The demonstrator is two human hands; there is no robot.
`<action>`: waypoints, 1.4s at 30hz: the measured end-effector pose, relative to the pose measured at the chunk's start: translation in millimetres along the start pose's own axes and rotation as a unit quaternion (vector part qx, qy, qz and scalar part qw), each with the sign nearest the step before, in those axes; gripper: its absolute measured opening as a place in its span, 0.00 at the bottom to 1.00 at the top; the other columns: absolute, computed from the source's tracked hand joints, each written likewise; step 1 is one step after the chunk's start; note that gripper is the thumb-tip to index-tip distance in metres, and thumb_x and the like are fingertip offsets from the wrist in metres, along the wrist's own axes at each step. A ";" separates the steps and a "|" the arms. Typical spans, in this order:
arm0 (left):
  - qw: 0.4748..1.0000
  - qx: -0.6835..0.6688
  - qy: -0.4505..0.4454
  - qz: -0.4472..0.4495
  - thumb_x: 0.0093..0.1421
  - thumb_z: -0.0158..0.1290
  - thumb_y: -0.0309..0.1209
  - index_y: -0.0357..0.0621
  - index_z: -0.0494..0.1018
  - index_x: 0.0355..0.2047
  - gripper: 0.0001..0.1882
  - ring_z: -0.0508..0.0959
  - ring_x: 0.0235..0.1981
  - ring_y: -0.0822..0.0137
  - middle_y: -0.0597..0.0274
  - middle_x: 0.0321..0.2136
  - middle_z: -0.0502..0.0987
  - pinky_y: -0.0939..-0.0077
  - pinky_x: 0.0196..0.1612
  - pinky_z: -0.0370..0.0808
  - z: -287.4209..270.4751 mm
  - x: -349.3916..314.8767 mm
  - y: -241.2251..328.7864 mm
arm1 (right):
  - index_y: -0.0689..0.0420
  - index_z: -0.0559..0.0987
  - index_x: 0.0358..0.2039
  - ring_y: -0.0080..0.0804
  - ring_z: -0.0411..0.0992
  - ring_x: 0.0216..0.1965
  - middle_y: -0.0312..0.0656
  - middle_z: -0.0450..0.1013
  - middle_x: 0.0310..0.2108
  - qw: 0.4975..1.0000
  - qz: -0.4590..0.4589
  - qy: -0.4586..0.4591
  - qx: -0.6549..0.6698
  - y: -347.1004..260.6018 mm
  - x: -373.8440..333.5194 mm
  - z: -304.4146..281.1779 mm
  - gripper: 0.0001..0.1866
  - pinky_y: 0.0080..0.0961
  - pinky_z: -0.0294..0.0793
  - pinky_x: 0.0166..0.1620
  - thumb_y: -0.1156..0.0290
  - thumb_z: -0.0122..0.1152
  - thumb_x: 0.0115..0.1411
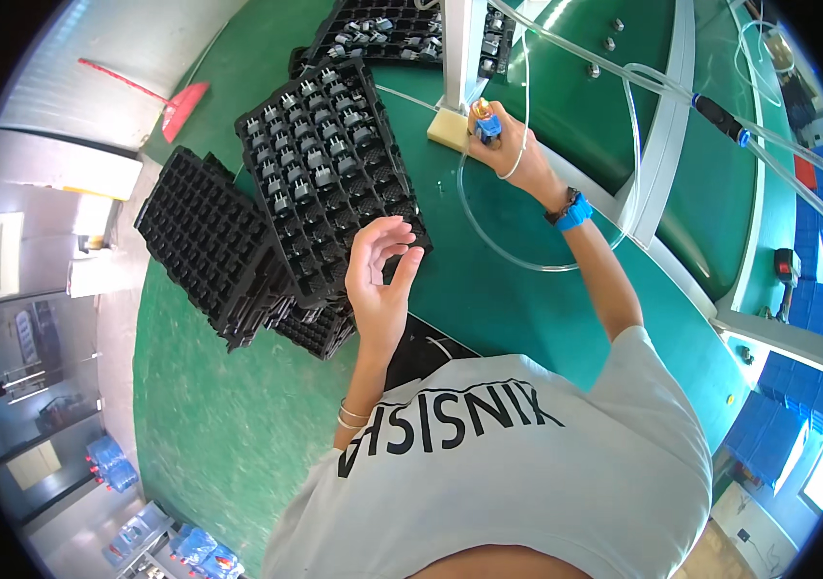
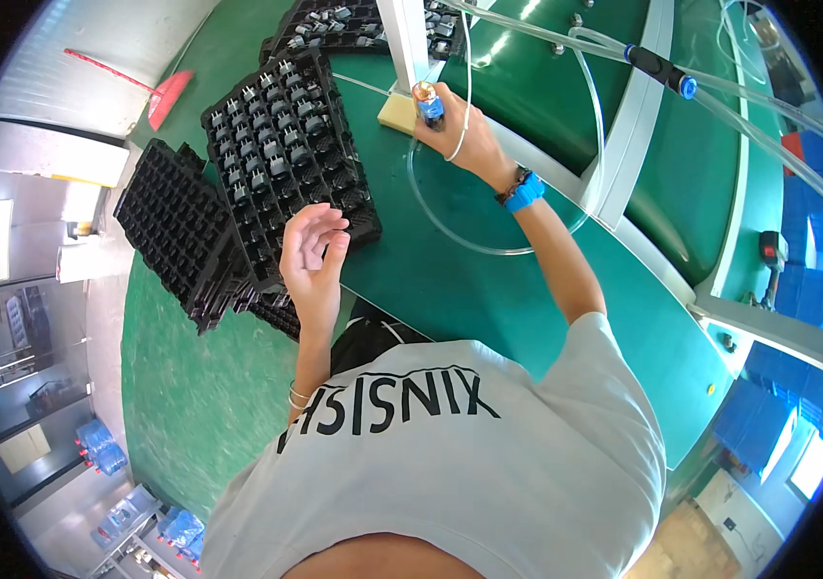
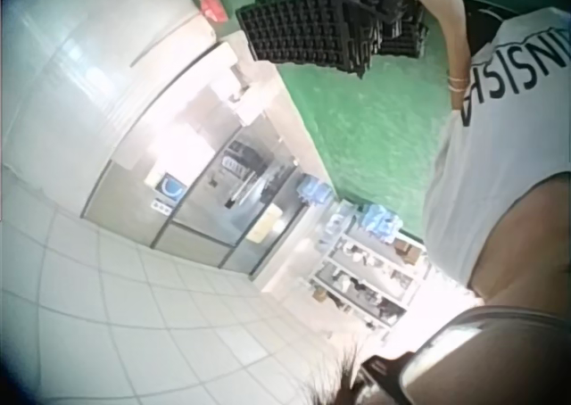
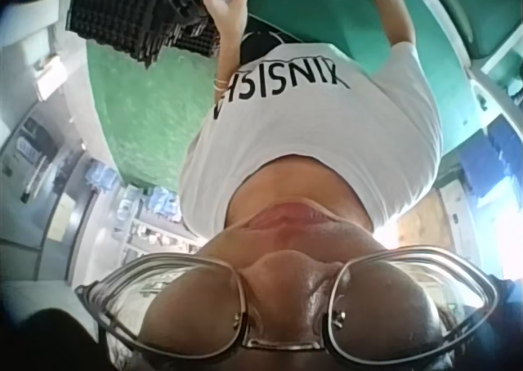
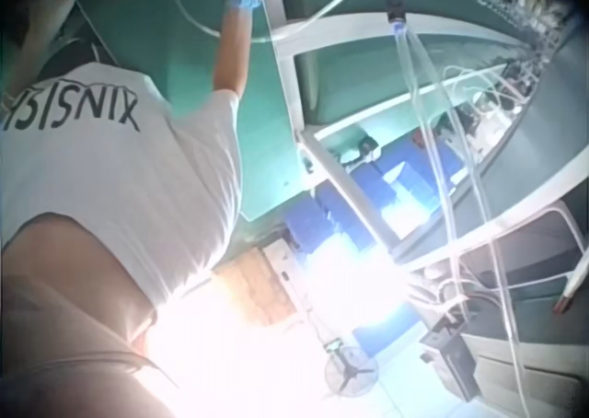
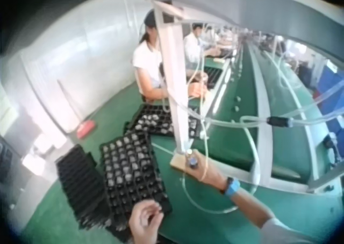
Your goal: Assembling small electronic components into a blue device housing at a production station.
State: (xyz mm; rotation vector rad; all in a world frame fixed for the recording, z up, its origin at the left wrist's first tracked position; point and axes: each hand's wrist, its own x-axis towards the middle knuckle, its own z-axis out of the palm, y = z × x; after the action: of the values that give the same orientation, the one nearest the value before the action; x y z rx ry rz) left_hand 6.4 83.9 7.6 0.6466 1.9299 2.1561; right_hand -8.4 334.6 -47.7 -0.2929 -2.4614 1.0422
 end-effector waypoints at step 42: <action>0.983 0.039 -0.145 -0.107 0.61 0.42 0.26 0.41 0.63 0.41 0.08 0.73 0.39 0.71 0.55 0.41 0.73 0.77 0.43 0.70 -34.9 72.9 -4.5 | 0.57 0.68 0.41 0.48 0.69 0.30 0.49 0.68 0.31 0.999 -0.048 0.007 0.005 10.5 -2.3 -1.5 0.30 0.35 0.69 0.33 0.53 0.67 0.43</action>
State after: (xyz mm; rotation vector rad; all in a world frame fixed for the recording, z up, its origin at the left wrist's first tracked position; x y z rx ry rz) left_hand -74.2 83.0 15.5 0.6878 1.8397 1.7580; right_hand -5.5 342.0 -55.1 -0.1760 -2.4311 1.0085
